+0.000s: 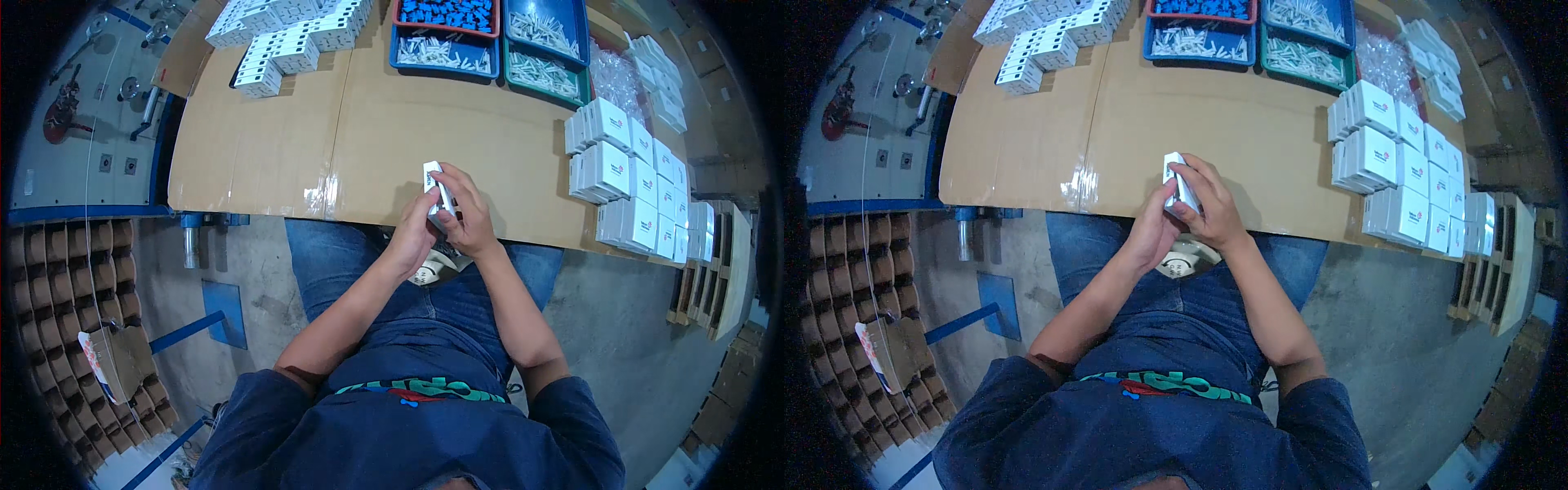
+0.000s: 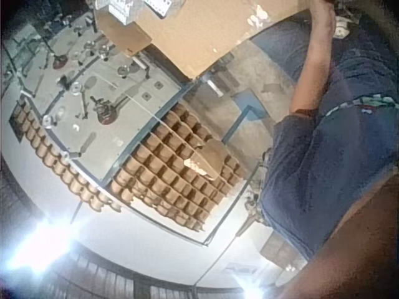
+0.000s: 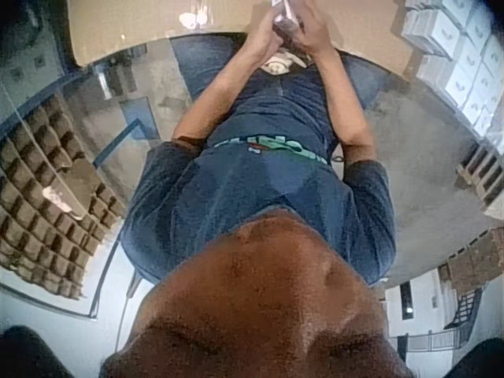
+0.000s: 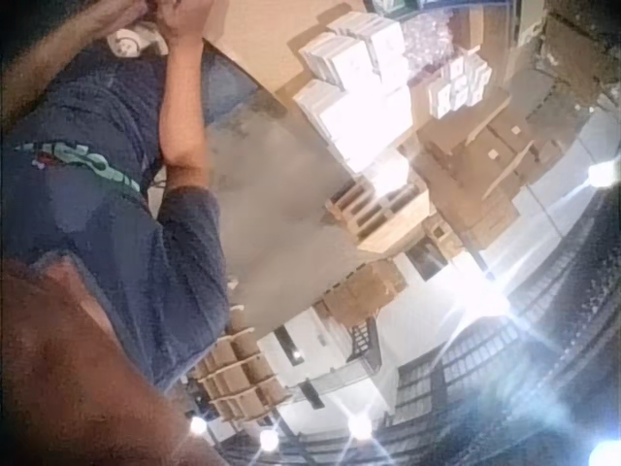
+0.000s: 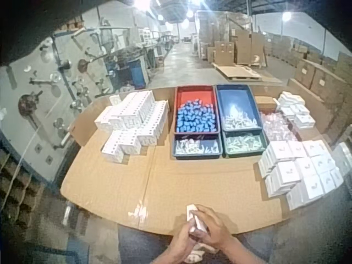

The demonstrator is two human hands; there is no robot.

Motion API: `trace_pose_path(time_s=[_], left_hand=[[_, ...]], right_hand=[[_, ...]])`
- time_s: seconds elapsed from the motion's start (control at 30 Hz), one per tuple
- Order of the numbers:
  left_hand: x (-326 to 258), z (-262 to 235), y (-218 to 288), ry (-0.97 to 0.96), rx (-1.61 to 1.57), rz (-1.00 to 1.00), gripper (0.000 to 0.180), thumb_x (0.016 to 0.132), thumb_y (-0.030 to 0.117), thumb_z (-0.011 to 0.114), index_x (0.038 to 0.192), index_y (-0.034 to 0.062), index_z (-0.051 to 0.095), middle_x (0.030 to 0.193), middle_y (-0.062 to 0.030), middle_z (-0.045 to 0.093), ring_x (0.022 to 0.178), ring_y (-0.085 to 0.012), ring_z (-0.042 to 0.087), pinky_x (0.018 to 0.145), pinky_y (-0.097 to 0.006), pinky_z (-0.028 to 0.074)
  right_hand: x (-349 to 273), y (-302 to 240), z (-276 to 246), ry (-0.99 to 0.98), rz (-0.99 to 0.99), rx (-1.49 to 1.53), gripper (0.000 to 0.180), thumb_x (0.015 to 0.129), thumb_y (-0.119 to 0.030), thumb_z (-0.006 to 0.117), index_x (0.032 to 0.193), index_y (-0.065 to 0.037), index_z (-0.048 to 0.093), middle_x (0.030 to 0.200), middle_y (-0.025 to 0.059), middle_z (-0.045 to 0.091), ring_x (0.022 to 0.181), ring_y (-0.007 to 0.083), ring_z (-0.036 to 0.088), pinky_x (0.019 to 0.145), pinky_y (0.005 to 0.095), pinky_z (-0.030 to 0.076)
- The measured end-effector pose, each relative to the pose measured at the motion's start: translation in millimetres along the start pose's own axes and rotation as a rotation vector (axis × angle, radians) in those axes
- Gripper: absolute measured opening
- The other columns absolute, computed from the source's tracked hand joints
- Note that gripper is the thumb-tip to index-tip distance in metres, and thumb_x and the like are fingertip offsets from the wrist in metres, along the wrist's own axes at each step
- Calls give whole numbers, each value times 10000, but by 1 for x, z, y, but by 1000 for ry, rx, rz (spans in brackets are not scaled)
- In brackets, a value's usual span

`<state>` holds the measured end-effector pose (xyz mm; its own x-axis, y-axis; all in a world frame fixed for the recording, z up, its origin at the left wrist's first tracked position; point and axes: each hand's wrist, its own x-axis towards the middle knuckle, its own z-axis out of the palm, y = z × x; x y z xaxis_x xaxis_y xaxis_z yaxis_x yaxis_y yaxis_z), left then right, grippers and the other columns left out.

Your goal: The recorder is assembling small electrical components into plastic cases and then packing those cases into small white boxes in a factory setting.

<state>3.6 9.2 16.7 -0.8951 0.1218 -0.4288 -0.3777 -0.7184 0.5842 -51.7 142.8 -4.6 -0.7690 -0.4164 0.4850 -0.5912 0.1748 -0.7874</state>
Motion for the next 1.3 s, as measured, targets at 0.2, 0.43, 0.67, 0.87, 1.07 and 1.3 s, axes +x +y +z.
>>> trace_pose_path(time_s=[0.2, 0.43, 0.67, 0.87, 1.07, 1.3], left_hand=[[-1, 1, -3, 33, -36, 19, 359, 1083, 364, 498, 1306, 85, 531, 1156, -31, 574, 1070, -132, 578, 965, -338, 488], [3, -9, -3, 19, 12, 16, 495, 1084, 446, 492, 1396, 61, 499, 1276, -75, 589, 1188, -184, 596, 1038, -377, 489], [0, -23, 9, 25, 240, -15, 583, 1043, 569, 526, 1400, 108, 501, 1143, -42, 617, 1036, -150, 633, 886, -317, 520], [-1, -9, 26, 72, 285, -96, 903, 970, 829, 234, 1414, 91, 503, 1187, -105, 651, 1088, -218, 676, 917, -387, 565], [-6, 2, 27, 127, 102, -100, 833, 1006, 773, 252, 1422, 94, 495, 1229, -119, 638, 1146, -232, 650, 949, -396, 552], [-13, 14, 26, 41, 25, -123, 700, 1044, 679, 364, 1419, 105, 504, 1250, -81, 636, 1141, -210, 635, 999, -393, 520]], right_hand=[[2, -1, 1, -2, -19, -4, 569, 1059, -476, 499, 1354, -1, 606, 1364, 256, 609, 1234, 414, 618, 1032, 435, 495], [0, 1, 4, -48, 74, 78, 621, 1060, -509, 486, 1401, 1, 583, 1398, 244, 604, 1296, 394, 597, 1070, 427, 472], [5, -8, 0, -100, 157, 197, 747, 962, -532, 629, 1485, -12, 514, 1546, 222, 485, 1443, 363, 461, 1182, 436, 362], [2, -6, 1, -197, 46, 89, 929, 721, -370, 905, 1506, -72, 505, 1568, 180, 455, 1455, 359, 441, 1182, 449, 387], [5, -14, 0, -216, 26, -45, 969, 689, -443, 915, 1471, -36, 511, 1423, 172, 511, 1298, 358, 551, 1057, 441, 486], [2, -6, 3, -106, 154, 155, 1008, 711, -655, 826, 1418, -4, 523, 1332, 182, 508, 1185, 329, 567, 1029, 408, 479]])
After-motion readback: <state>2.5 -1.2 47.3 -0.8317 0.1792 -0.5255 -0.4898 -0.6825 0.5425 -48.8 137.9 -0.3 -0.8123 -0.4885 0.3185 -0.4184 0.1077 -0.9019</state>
